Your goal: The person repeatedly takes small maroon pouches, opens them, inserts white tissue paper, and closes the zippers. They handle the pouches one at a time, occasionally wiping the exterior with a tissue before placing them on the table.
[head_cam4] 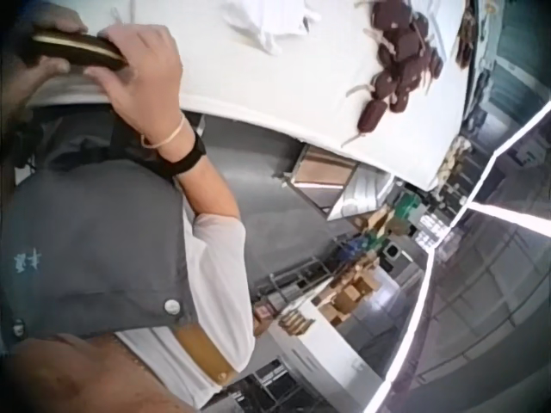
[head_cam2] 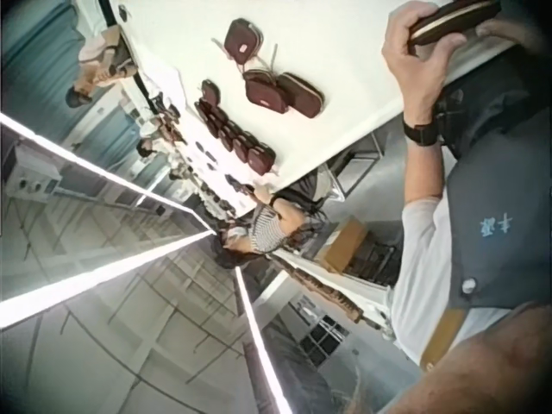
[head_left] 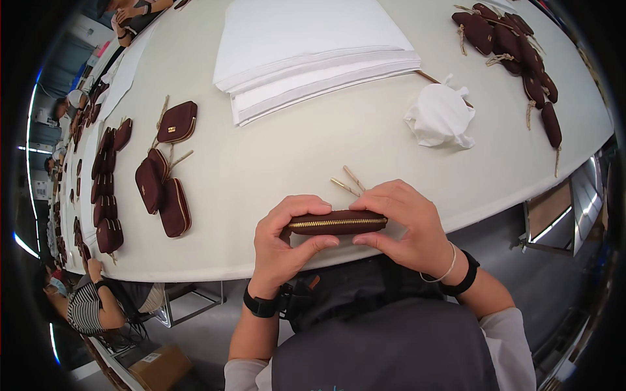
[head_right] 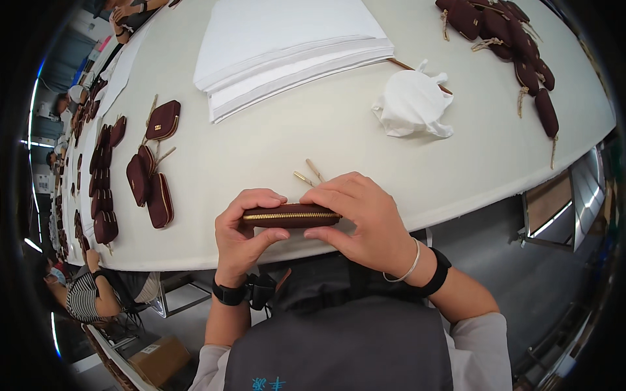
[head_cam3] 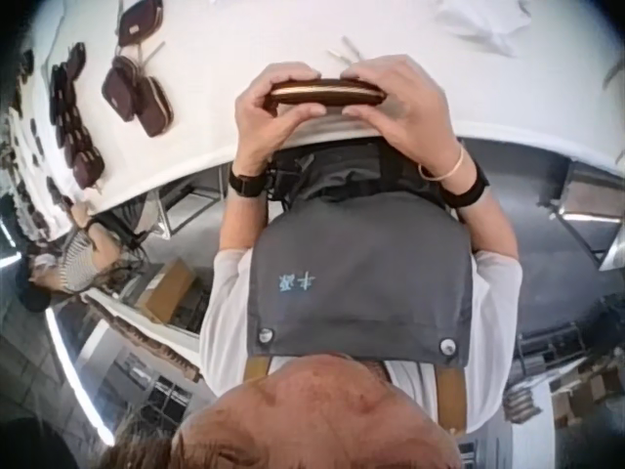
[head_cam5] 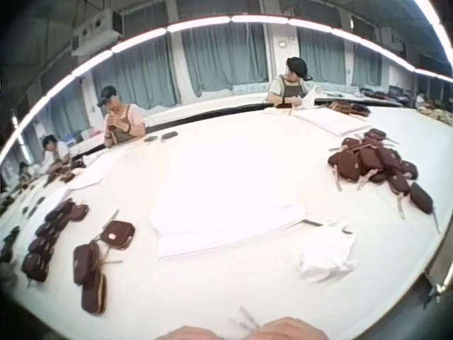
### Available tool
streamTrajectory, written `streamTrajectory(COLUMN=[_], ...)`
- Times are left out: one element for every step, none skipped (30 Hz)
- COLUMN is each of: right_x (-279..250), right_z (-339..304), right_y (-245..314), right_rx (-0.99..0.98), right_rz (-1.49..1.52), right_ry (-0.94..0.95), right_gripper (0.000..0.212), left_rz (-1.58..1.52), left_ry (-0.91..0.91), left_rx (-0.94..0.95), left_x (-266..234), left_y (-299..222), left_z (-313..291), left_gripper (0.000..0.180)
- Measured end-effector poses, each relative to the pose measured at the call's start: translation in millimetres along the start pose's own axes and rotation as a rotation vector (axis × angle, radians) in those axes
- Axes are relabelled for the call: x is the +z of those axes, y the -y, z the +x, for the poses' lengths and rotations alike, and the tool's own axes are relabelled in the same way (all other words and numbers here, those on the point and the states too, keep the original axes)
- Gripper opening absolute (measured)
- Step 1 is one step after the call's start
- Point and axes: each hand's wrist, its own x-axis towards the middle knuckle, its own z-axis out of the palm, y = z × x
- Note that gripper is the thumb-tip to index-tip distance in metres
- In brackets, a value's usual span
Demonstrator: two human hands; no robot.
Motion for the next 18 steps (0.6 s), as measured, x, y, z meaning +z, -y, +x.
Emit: streamTrajectory(right_x=[2.7,6.1,9.9,12.9,14.6,16.1,17.6,18.4,18.8,18.9,19.2,19.3,19.4,18.3,16.3,15.0,14.2,13.8], right_z=[1.7,2.6,3.2,4.7,5.6,6.3,6.8,7.2,7.7,7.7,7.5,7.1,6.6,6.5,6.6,7.0,6.3,4.9], right_y=[-0.5,-1.1,-2.0,-2.4,-2.8,-3.1,-3.5,-3.5,-3.3,-3.7,-5.2,-7.3,-8.6,-8.7,-7.9,-7.4,-6.3,-4.7], right_rx=[0.002,0.003,0.004,0.002,0.003,0.005,0.008,0.009,0.01,0.013,0.005,-0.004,-0.012,0.02,0.052,0.08,0.089,0.097], right_rz=[0.049,0.081,0.113,0.149,0.167,0.183,0.202,0.222,0.242,0.261,0.29,0.319,0.349,0.372,0.395,0.417,0.404,0.39], right_ry=[-0.015,-0.014,-0.013,-0.011,-0.007,-0.003,0.002,0.01,0.018,0.026,0.046,0.065,0.084,0.119,0.153,0.186,0.184,0.182], right_gripper=[0.042,0.041,0.041,0.04,0.041,0.041,0.041,0.04,0.038,0.037,0.036,0.035,0.034,0.032,0.031,0.03,0.032,0.034], left_rz=[0.044,0.087,0.093,0.103,0.113,0.101,0.09,0.078,0.073,0.066,0.058,0.037,0.017,-0.003,-0.003,-0.001,0.001,0.012], left_ry=[0.018,0.036,0.038,0.036,0.034,0.036,0.038,0.04,0.056,0.074,0.093,0.125,0.157,0.19,0.212,0.234,0.256,0.24], left_rx=[0.016,0.032,0.034,0.038,0.041,0.082,0.122,0.163,0.163,0.163,0.164,0.175,0.186,0.197,0.196,0.197,0.198,0.189], left_x=[-0.8,-1.1,0.1,0.7,0.4,-1.2,-3.3,-5.1,-6.8,-8.2,-9.5,-10.5,-11.7,-13.0,-15.1,-18.0,-19.5,-19.4], left_y=[-3.8,-6.9,-8.8,-11.6,-12.3,-9.1,-3.8,-0.3,0.3,1.1,2.2,4.2,6.2,8.1,9.7,11.1,12.1,10.9], left_z=[1.9,3.6,4.9,6.0,7.0,8.0,8.3,8.5,8.4,8.3,8.5,8.9,9.2,9.4,10.0,11.3,11.5,10.6], left_gripper=[0.041,0.04,0.039,0.038,0.037,0.036,0.035,0.034,0.034,0.034,0.034,0.034,0.035,0.035,0.036,0.036,0.037,0.037])
